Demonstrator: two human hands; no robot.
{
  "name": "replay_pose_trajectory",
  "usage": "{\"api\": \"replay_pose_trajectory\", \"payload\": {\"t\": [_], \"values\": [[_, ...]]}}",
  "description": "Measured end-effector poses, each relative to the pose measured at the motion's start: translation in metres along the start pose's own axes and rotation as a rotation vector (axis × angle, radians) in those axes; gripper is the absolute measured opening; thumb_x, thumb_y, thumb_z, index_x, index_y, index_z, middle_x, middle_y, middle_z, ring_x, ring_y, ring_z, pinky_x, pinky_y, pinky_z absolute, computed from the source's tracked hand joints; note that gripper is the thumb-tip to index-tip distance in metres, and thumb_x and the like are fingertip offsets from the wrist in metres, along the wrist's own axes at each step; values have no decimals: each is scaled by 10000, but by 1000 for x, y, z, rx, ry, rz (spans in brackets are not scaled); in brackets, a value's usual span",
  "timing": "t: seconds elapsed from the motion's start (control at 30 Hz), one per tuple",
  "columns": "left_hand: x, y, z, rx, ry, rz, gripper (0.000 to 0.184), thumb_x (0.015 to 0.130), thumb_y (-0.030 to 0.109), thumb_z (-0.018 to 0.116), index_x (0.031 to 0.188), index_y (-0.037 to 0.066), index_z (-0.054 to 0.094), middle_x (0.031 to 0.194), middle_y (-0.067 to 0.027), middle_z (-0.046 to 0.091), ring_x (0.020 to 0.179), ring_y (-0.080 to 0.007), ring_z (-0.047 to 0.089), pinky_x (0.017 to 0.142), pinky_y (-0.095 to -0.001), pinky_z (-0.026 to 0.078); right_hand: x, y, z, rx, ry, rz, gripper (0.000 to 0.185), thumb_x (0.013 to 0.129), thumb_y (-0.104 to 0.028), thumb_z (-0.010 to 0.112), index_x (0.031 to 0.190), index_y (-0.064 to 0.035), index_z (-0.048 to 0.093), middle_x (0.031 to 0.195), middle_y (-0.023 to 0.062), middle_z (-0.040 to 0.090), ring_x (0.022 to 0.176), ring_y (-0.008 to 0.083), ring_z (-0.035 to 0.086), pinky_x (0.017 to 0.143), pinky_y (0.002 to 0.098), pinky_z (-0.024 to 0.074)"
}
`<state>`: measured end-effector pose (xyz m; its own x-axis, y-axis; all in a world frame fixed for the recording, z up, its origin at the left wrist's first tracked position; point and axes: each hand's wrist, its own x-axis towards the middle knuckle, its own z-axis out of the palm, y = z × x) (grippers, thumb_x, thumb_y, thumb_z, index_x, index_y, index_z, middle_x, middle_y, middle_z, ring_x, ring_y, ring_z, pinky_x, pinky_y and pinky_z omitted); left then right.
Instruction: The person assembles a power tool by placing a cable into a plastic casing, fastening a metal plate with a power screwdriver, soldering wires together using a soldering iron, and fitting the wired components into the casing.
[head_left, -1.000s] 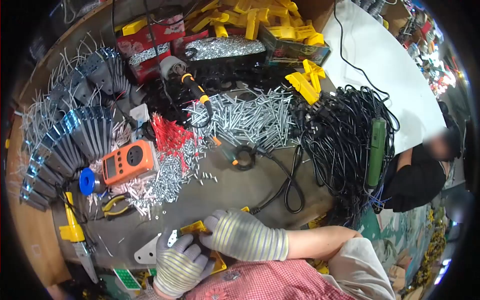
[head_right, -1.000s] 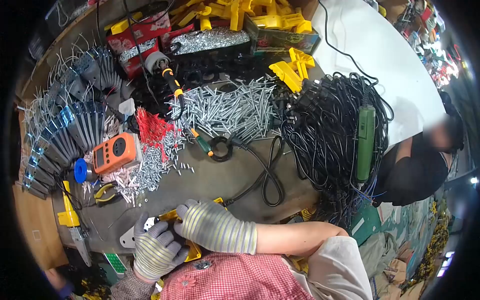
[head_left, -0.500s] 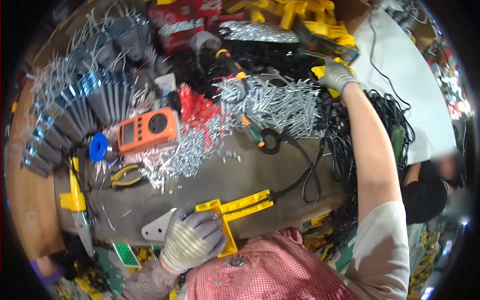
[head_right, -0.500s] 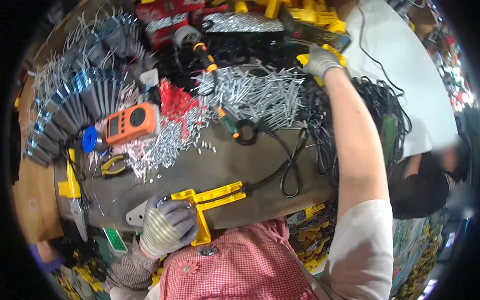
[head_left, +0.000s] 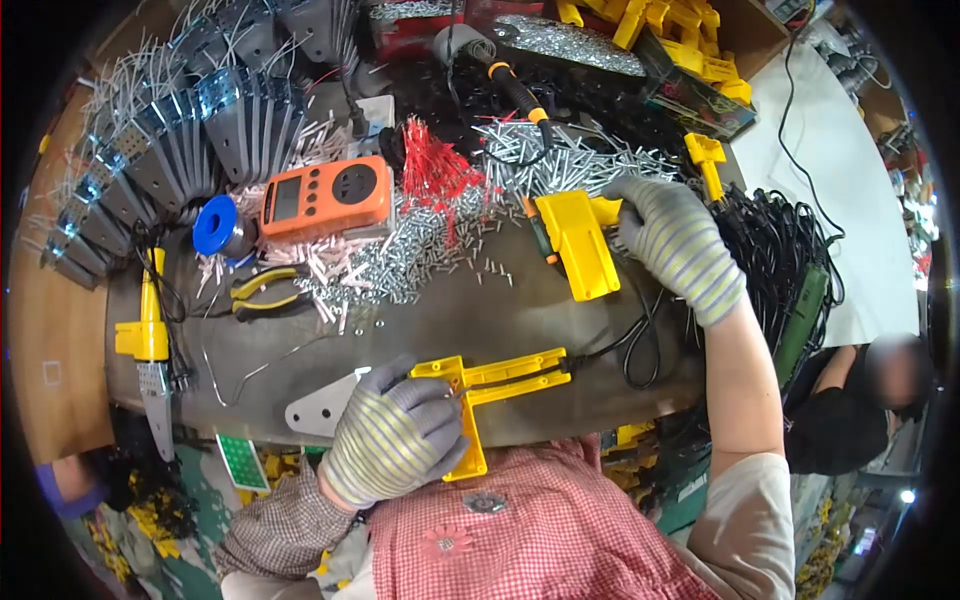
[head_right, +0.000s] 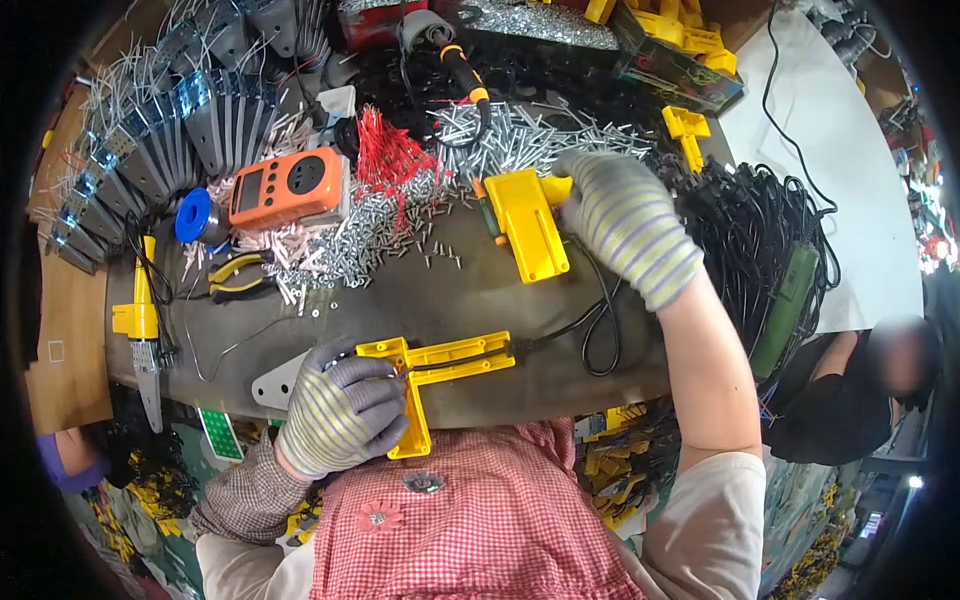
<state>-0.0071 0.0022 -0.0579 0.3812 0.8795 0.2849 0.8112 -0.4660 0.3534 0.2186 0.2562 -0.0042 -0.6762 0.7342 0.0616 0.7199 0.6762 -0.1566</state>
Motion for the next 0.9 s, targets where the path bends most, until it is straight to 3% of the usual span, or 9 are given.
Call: {"api": "replay_pose_trajectory", "payload": {"t": [0.13, 0.3, 0.37, 0.47, 0.53, 0.67, 0.77, 0.83, 0.9], "values": [[1, 0, 1, 3, 24, 11, 135, 646, 215, 748, 726, 158, 656, 898, 35, 679, 974, -162, 640, 1007, -487, 432, 18, 11, 12, -383, -83, -159, 399, 666, -34, 745, 1058, -89, 700, 1064, 137, 641, 1055, 317, 603, 946, 394, 494], [3, 0, 0, -5, 56, 23, 141, 653, 227, 721, 724, 122, 658, 847, 10, 668, 924, -182, 648, 939, -476, 479, 1, 25, 16, -208, 288, -384, 415, 649, -78, 763, 1043, -45, 638, 1025, 134, 629, 1023, 320, 597, 934, 403, 483], [0, 0, 2, -21, 12, 5, 148, 636, 228, 742, 728, 149, 657, 882, 27, 676, 961, -169, 645, 988, -496, 450, -28, -1, 10, 140, 378, -233, 326, 767, -147, 748, 1049, -32, 631, 1016, 117, 634, 1013, 266, 612, 923, 375, 483], [1, -1, 1, 1, 15, 9, 158, 633, 239, 732, 740, 150, 657, 914, 25, 673, 962, -175, 645, 966, -509, 461, -85, -56, 26, 1445, 168, 174, 352, 906, -309, 681, 1084, -14, 611, 1008, 65, 608, 955, 203, 593, 855, 336, 485], [1, -1, 1, -1, 12, 18, 160, 640, 240, 732, 747, 149, 655, 925, 23, 669, 962, -177, 645, 957, -506, 463, -103, -66, 62, 1757, 178, 93, 464, 912, -411, 660, 1151, -23, 573, 985, 51, 586, 920, 197, 561, 845, 332, 459], [0, -5, 6, -45, 28, 48, 166, 662, 246, 738, 759, 142, 652, 921, 12, 655, 943, -199, 643, 935, -491, 464, -110, -78, 86, 1050, 331, -117, 468, 834, -392, 704, 1128, -50, 578, 921, 84, 595, 851, 248, 571, 760, 383, 456], [-10, -17, 9, -207, 259, 101, 234, 646, 259, 754, 771, 106, 628, 903, -43, 622, 908, -257, 605, 800, -442, 482, -99, -115, 75, 595, 361, -267, 401, 697, -200, 737, 1051, -43, 630, 912, 147, 613, 805, 359, 605, 715, 441, 501], [-30, -21, 14, -373, 543, 138, 349, 660, 353, 803, 850, 111, 639, 986, -67, 607, 931, -290, 580, 785, -462, 473, -93, -121, 77, 367, 270, -299, 417, 678, -188, 702, 1059, -39, 623, 978, 143, 620, 872, 347, 607, 757, 457, 489], [-29, -13, -1, -302, 435, 88, 623, 630, 548, 807, 1050, 113, 657, 1116, -121, 571, 1028, -331, 550, 869, -523, 447, -95, -128, 84, 252, 269, -296, 425, 662, -186, 672, 1061, -48, 615, 989, 124, 607, 889, 323, 593, 774, 446, 471]]}}
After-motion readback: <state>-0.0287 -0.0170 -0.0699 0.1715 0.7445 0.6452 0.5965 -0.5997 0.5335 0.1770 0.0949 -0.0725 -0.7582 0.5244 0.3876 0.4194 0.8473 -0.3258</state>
